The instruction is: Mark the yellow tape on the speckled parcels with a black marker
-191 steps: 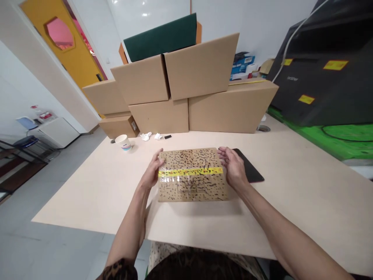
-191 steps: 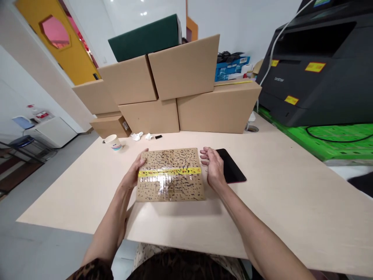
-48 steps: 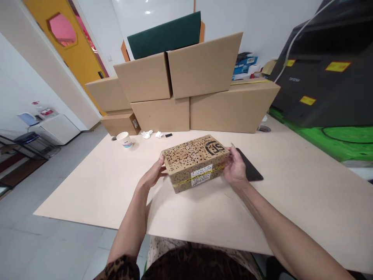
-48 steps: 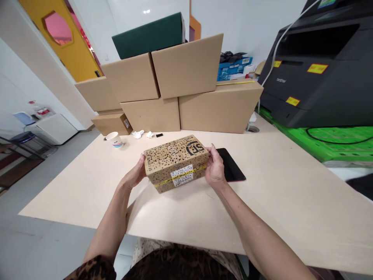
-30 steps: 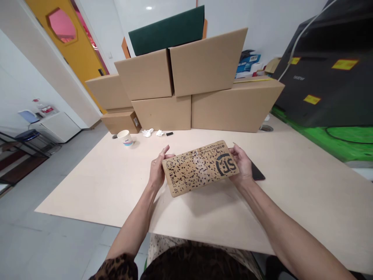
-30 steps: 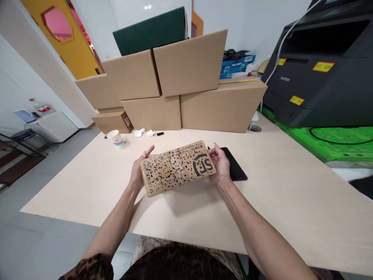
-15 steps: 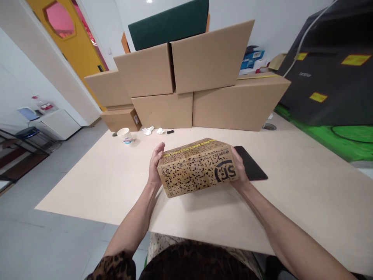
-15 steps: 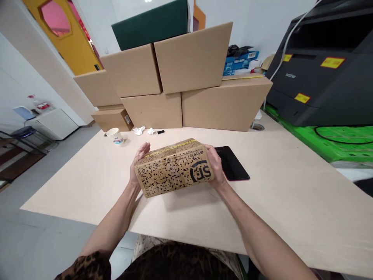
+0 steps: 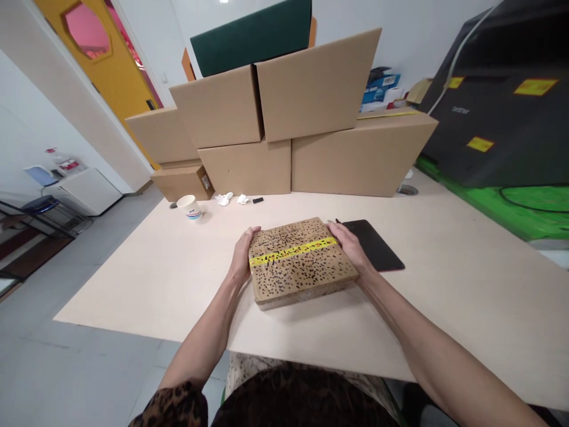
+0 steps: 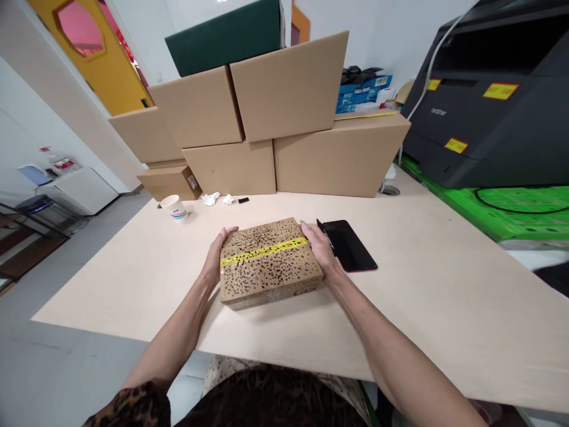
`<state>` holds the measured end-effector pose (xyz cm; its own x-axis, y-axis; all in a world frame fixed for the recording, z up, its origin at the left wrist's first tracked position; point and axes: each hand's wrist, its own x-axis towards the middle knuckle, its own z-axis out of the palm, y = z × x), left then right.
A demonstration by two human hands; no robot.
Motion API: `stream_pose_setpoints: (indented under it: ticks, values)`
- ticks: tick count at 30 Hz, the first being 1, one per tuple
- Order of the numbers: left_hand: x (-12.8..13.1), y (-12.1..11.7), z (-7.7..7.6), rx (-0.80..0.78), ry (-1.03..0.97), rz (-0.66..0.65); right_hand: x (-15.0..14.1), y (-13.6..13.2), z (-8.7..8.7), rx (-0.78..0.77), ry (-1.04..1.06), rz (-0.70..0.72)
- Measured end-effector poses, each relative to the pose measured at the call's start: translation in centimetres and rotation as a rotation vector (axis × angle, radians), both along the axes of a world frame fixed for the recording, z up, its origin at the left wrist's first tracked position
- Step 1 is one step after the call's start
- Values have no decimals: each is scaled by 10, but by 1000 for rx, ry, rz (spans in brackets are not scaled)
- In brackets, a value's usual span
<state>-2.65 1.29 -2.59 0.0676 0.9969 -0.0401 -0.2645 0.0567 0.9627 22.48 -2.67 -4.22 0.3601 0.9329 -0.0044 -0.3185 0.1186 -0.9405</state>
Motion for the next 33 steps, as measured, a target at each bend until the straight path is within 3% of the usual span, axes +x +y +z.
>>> stream_pose_setpoints:
  ticks: [5, 7, 10, 13, 20, 25, 29, 33]
  values:
    - [-6, -2, 6, 382, -8, 83, -8, -11, 11, 220, -45, -29]
    - [-8, -1, 8, 460, 55, 131, -11, -15, 14, 256, -101, -63]
    - [-7, 0, 8, 360, 140, 154, -15, -19, 14, 171, -203, -2]
    - [-6, 0, 7, 243, 110, 133, -16, -21, 15, 61, -166, 119]
    - [-8, -6, 8, 358, 54, 90, -17, -29, 30, -26, 29, 262]
    - [-5, -1, 5, 241, -47, 26, -15, -23, 29, 42, 96, 57]
    - [-1, 4, 3, -22, -182, -3, -12, -11, 17, 166, 124, -237]
    - [2, 1, 4, -193, -241, -160, -14, -5, 10, 246, 169, -381]
